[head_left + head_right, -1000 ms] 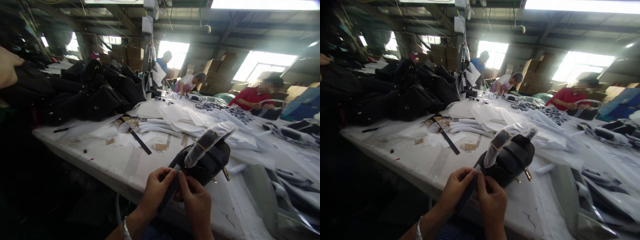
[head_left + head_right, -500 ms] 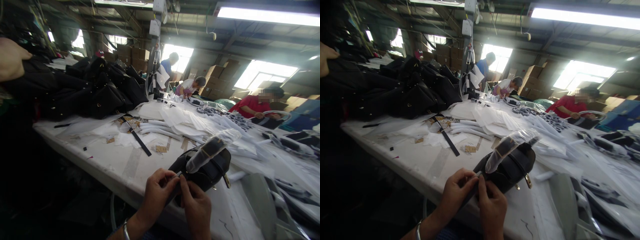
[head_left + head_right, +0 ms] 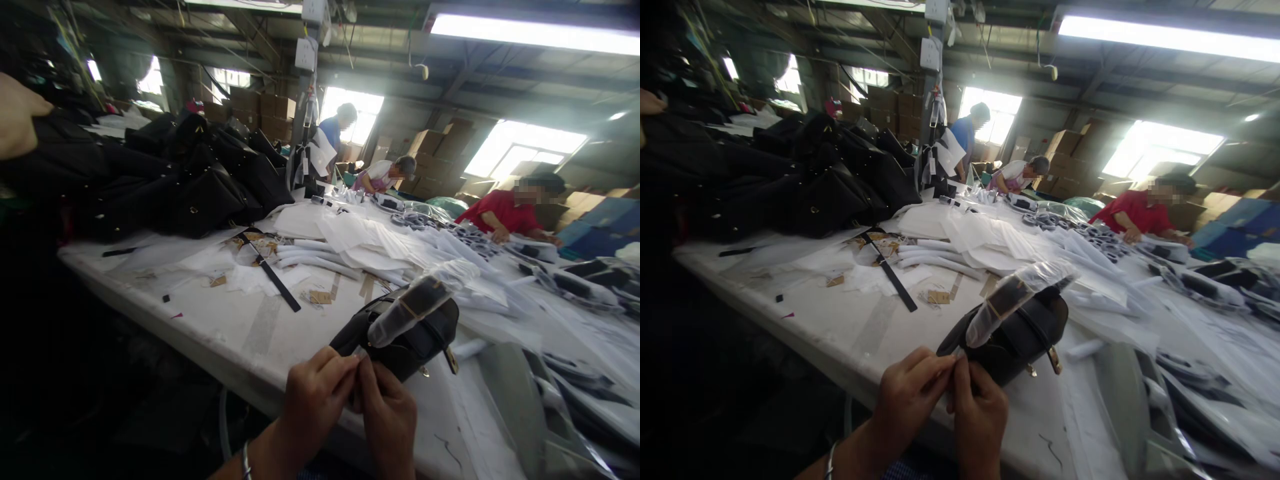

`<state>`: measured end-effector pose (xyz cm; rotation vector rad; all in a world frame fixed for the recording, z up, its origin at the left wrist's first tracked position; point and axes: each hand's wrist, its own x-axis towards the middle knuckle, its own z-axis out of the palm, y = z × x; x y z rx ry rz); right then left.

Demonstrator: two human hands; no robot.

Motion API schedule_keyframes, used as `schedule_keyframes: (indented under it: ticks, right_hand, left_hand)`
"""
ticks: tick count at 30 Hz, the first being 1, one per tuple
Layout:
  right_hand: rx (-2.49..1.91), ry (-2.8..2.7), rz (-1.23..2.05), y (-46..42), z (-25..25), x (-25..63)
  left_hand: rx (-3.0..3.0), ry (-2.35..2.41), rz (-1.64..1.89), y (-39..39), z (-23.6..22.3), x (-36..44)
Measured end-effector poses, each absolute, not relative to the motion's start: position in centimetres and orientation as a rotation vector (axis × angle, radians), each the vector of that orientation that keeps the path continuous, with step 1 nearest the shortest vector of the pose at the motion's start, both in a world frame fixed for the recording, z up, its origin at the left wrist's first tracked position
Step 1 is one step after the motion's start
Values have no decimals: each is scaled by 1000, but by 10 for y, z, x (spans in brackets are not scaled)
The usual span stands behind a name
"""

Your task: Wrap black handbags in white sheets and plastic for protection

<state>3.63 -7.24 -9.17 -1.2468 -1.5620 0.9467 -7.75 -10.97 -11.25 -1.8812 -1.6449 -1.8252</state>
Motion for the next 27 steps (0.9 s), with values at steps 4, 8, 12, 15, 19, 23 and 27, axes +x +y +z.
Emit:
schedule_keyframes:
  ticks: [4,8,12,15,19,23,27]
  right_hand:
    - [-1200,-1463,1088,-73,-97,36]
    - [-1108,-1449,1117,-75,-98,38]
    - [-1111,-1536,1062,-77,-92,40]
    - [-1144,-1611,1076,-77,-89,40]
    - [-1142,-1633,1048,-77,-87,40]
    - [-1147,-1684,1041,-75,-90,43]
    - [-1118,-1695,1047,-72,-93,45]
  left_hand:
    - [-1914,-1691,-1892,-113,-106,-77]
    - [-1994,-1657,-1826,-115,-103,-78]
    - [-2051,-1581,-1565,-118,-102,-82]
    - [-2050,-1534,-1462,-122,-102,-83]
    - [-2127,-1516,-1777,-134,-107,-86]
    - [-1858,-1975,-2221,-142,-108,-98]
    - [-1875,-2503,-2582,-136,-98,-105]
